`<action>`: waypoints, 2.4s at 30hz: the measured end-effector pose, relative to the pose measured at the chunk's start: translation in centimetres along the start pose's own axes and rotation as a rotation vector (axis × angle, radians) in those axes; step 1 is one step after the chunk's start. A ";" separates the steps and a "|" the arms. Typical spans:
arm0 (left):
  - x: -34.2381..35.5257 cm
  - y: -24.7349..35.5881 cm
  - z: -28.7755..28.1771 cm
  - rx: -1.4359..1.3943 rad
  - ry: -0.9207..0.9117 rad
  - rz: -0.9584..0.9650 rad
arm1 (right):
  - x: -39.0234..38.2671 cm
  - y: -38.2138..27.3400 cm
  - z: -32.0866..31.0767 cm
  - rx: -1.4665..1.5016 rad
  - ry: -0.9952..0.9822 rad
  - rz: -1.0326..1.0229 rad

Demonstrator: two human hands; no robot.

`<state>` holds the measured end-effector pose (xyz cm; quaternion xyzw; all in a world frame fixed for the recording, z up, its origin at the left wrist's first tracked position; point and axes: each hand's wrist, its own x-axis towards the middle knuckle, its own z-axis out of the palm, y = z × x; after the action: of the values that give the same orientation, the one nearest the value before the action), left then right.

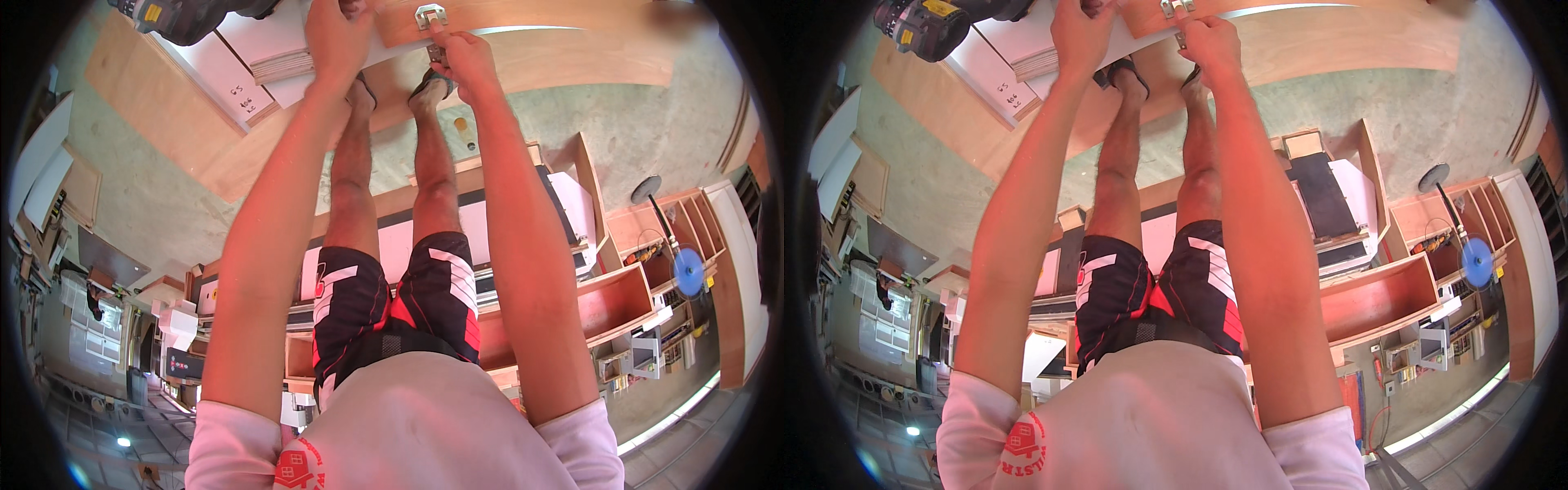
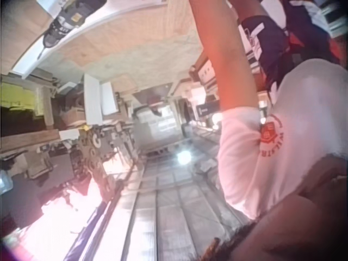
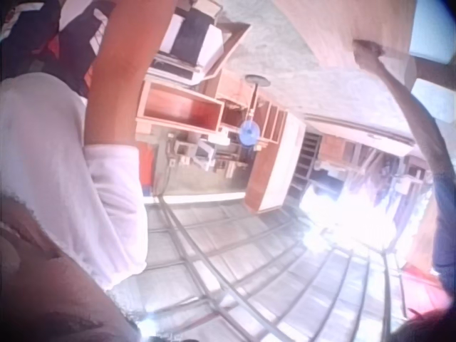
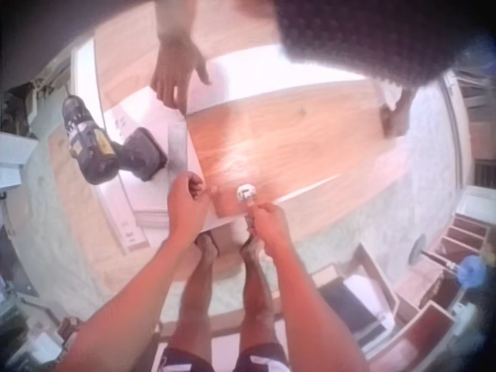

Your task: The person positions a metal hinge on a wooden panel and uses a cordless drill to drive screws into it. Another person assists by holding the panel steady. The person repeats the process for a second hinge on the same panel.

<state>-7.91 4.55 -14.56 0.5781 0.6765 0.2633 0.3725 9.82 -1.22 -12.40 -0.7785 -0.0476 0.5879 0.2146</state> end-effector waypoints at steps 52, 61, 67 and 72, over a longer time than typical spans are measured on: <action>-3.1 6.3 5.9 0.320 -0.087 -0.570 | 2.8 1.4 -1.7 -0.101 -0.067 0.089; -3.6 5.6 5.6 0.290 -0.160 -0.540 | 3.0 1.2 -1.4 -0.153 -0.063 0.124; -4.7 0.9 3.5 0.325 -0.334 -0.264 | 1.4 0.5 -0.9 -0.166 -0.101 0.125; -2.5 -0.2 -0.4 0.049 -0.036 -0.237 | 2.4 0.0 0.4 -0.140 -0.018 0.119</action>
<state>-8.22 2.07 -14.03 0.5078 0.7396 0.1903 0.3986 10.18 -0.29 -14.63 -0.7878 -0.0442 0.6017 0.1240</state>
